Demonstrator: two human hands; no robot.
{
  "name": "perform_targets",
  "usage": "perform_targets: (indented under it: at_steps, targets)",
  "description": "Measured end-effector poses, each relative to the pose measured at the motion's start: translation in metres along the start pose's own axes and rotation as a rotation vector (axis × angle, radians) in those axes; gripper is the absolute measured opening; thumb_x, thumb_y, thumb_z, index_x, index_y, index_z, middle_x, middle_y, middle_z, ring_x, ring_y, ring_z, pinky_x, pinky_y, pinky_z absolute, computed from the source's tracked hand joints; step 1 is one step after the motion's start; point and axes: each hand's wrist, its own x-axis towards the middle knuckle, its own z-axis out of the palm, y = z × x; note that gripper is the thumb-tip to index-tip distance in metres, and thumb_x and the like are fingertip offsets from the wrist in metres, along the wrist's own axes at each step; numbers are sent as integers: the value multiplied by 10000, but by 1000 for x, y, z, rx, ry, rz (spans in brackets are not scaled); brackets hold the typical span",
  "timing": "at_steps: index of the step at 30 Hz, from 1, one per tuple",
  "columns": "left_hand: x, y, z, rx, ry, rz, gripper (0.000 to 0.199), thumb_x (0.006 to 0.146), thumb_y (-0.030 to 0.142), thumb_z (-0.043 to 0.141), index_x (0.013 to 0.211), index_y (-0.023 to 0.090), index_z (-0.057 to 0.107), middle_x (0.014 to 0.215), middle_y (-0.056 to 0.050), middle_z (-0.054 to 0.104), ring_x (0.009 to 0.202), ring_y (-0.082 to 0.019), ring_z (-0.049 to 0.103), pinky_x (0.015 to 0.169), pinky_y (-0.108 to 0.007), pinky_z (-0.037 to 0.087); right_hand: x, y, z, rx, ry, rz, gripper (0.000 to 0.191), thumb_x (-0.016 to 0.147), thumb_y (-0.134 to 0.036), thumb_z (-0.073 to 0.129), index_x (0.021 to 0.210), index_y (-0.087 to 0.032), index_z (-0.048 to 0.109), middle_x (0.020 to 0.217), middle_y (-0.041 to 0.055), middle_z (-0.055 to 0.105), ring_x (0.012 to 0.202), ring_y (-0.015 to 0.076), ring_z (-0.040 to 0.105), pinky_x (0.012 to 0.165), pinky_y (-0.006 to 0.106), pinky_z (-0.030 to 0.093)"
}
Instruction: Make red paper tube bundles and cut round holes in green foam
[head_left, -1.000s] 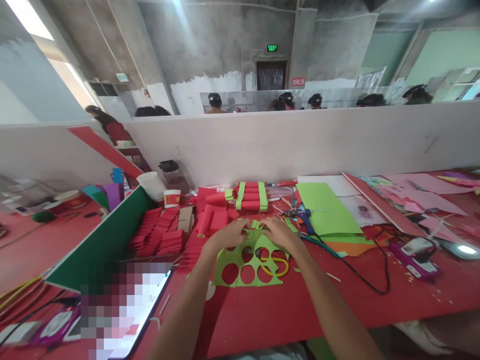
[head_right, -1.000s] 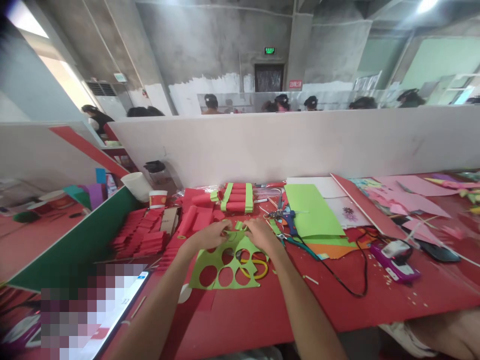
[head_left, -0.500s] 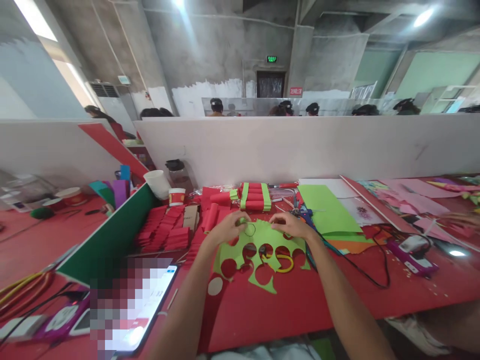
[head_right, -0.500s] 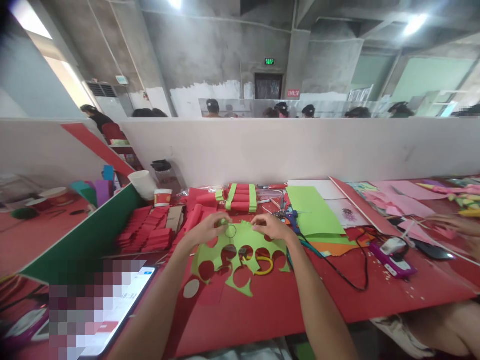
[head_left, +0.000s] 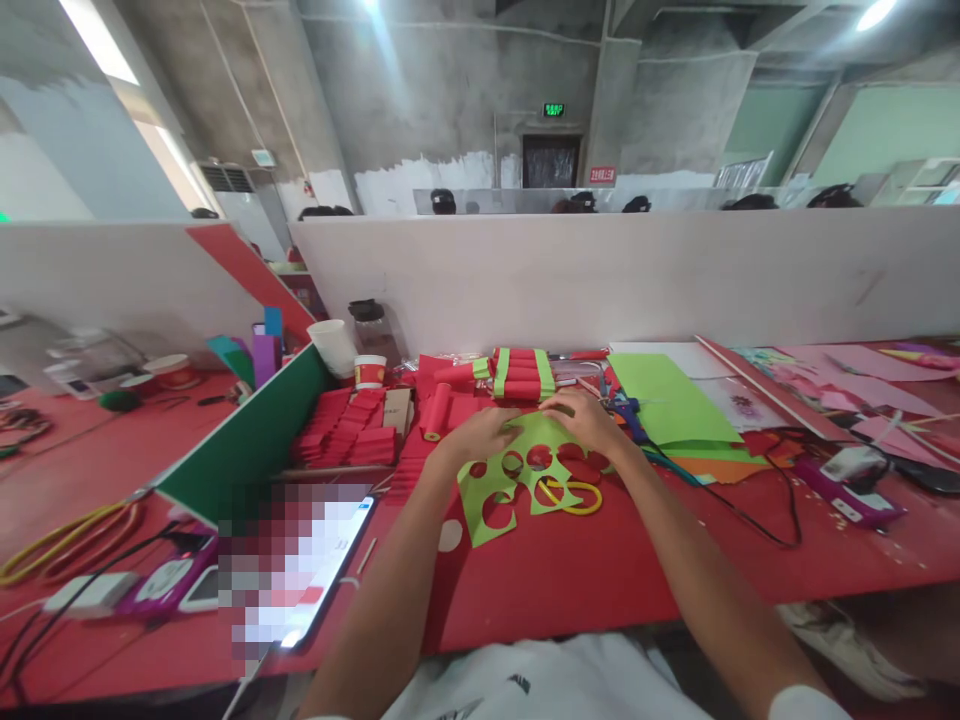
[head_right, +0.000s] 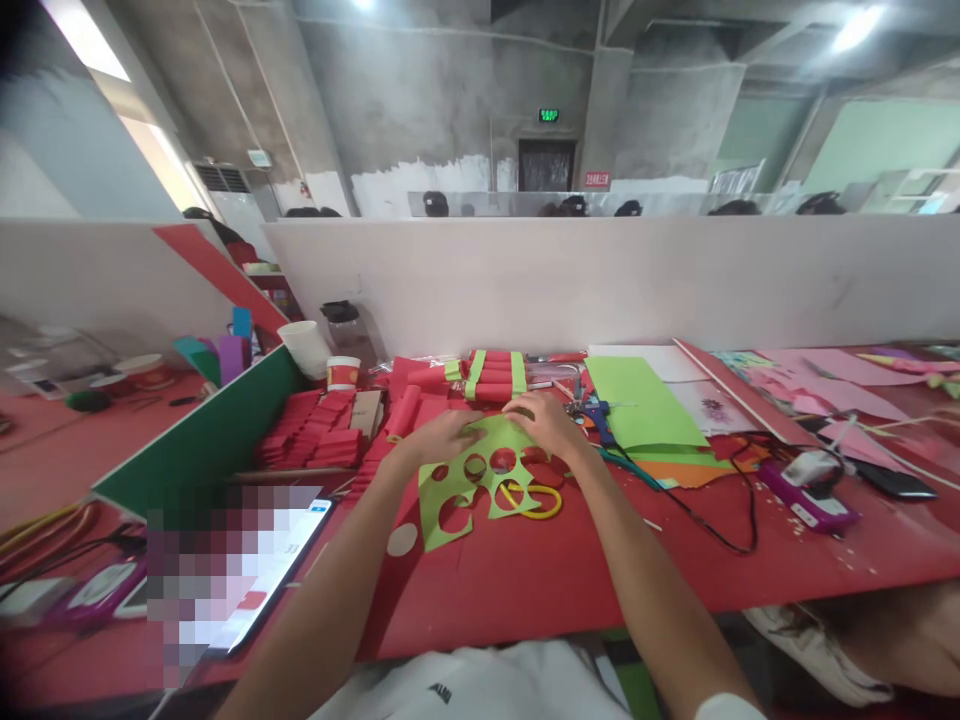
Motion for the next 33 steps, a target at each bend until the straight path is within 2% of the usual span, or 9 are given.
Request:
perform_targets:
  at_steps: [5,7,10,13,15,20,26,30,33]
  targets:
    - [5,-9,1,-200,251,-148,226,855,332,477,739,169,584,647,-2,550,581,-147,471,544,-267,339,-1,-16,-27,-61,359,68,188,917,-345,566,957,-200,678,947,81,676,873,220,622,820,355,489]
    - [6,-13,0,-313,344,-204,219,834,325,492,722,162,588,623,12,532,572,-135,453,536,-257,333,-5,-17,-42,16,182,148,200,929,-365,537,956,-208,657,846,41,680,730,182,618,692,305,485]
    - [7,-17,-1,-526,445,-265,206,800,332,538,724,161,624,635,11,569,585,-133,475,539,-247,355,-11,-12,-48,45,-301,242,187,875,-388,603,917,-217,664,792,16,690,675,168,617,615,272,450]
    - [9,-19,-1,-758,563,-350,179,751,341,615,743,172,672,659,-5,618,593,-139,518,528,-238,381,-17,-5,-32,56,-770,325,297,714,-394,766,938,-219,679,778,16,692,651,181,617,562,263,422]
    - [12,-18,1,-929,636,-420,159,711,324,662,764,176,686,680,-19,641,579,-139,538,505,-234,393,-21,-3,-16,28,-914,381,435,617,-412,834,978,-226,677,777,22,689,615,193,607,535,274,410]
    - [18,-13,8,-1270,698,-467,175,655,285,701,781,170,662,676,-33,657,548,-146,572,485,-245,439,-24,-9,5,-140,-782,314,886,457,-348,903,1265,-223,563,997,100,706,851,310,657,653,318,450]
    - [16,-14,8,-1307,733,-363,196,646,216,704,824,168,638,669,-3,660,539,-115,581,486,-219,429,-22,-16,-7,-139,-883,368,771,603,-293,794,1316,-193,515,782,56,700,635,243,623,556,295,413]
    - [18,-15,6,-1345,805,-335,230,656,175,714,855,168,601,700,5,663,561,-88,585,515,-194,438,-24,-9,-28,53,-741,366,857,685,-407,770,1437,-214,408,994,84,710,749,223,646,617,274,452]
    - [20,-14,6,-1372,848,-338,221,681,164,723,829,175,558,719,11,656,562,-71,581,528,-178,452,-31,3,-46,173,-707,413,929,637,-392,826,1447,-219,406,901,53,688,713,201,634,570,252,447]
